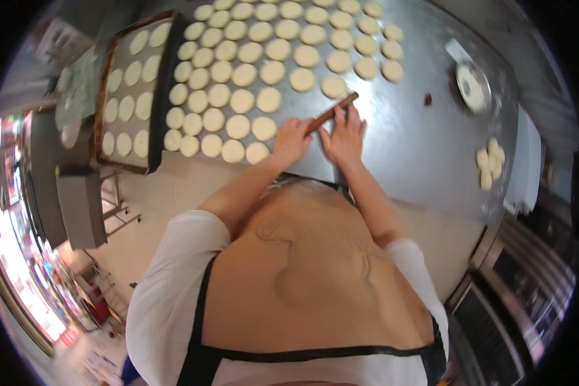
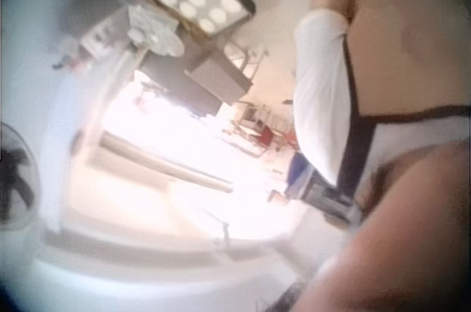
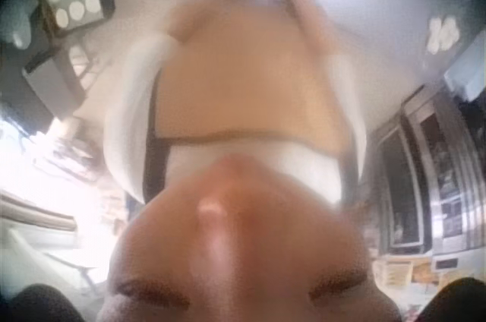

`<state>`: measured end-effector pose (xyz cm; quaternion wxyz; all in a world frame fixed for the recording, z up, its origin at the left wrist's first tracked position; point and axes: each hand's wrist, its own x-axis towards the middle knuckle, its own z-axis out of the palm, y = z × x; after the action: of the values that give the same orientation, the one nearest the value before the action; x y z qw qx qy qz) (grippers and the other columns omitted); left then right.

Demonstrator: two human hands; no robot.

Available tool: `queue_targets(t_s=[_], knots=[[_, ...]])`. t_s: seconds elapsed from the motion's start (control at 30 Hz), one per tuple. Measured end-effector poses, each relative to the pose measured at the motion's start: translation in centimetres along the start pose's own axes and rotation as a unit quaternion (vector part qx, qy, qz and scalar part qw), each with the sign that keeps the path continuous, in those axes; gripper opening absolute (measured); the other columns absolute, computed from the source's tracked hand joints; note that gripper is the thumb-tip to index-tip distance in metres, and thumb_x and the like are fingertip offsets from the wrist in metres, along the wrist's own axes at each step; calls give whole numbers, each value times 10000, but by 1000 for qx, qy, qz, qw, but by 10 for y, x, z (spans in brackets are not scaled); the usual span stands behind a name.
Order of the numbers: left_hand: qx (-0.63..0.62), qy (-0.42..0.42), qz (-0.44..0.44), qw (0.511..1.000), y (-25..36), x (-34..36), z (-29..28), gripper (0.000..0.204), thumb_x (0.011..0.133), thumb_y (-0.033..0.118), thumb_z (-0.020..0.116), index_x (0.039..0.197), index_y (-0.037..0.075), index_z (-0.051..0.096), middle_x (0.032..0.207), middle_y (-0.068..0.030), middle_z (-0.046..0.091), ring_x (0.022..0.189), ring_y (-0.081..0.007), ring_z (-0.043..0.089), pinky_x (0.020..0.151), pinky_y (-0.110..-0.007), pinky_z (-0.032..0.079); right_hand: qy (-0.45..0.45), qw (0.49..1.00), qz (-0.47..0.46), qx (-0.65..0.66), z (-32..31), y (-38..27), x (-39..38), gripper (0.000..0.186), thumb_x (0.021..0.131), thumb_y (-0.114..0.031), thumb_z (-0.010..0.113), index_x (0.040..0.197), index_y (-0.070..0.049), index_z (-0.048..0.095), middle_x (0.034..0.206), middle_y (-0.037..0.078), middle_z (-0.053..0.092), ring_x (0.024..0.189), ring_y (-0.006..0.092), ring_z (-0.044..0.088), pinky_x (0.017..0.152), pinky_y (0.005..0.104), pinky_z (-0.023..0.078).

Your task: The person uses a wooden rolling pin to flatten small rounds of dough on a metal table and places the flattened pieces onto a baking tray.

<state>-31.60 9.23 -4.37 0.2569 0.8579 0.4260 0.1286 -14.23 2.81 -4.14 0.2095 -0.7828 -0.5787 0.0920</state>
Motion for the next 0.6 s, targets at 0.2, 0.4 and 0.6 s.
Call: queue_targets(t_s=[0.2,0.4,0.6], knots=[[-48,-110,144,982,45,-3,-27,520,845,122,764,1344,126,617,1159,-133,596,1094,-343,576,926,-442,514,110,994,-5,-24,-27,42,-53,310,828,-381,743,1070,-191,703,1379,85,512,1299,355,423,1138,597,193],[209,-73,155,963,43,37,7,754,963,463,624,1509,-19,431,1626,-187,355,1529,-334,286,1206,-567,248,60,993,31,-100,-36,76,-44,232,855,-361,719,938,-149,675,962,49,626,948,271,590,841,456,405],[223,18,151,963,33,92,5,826,952,539,608,1523,-27,418,1631,-200,353,1532,-341,290,1211,-590,226,79,996,26,-43,-46,85,27,418,881,-356,701,1193,-83,652,1214,124,634,1166,318,571,1010,535,398]])
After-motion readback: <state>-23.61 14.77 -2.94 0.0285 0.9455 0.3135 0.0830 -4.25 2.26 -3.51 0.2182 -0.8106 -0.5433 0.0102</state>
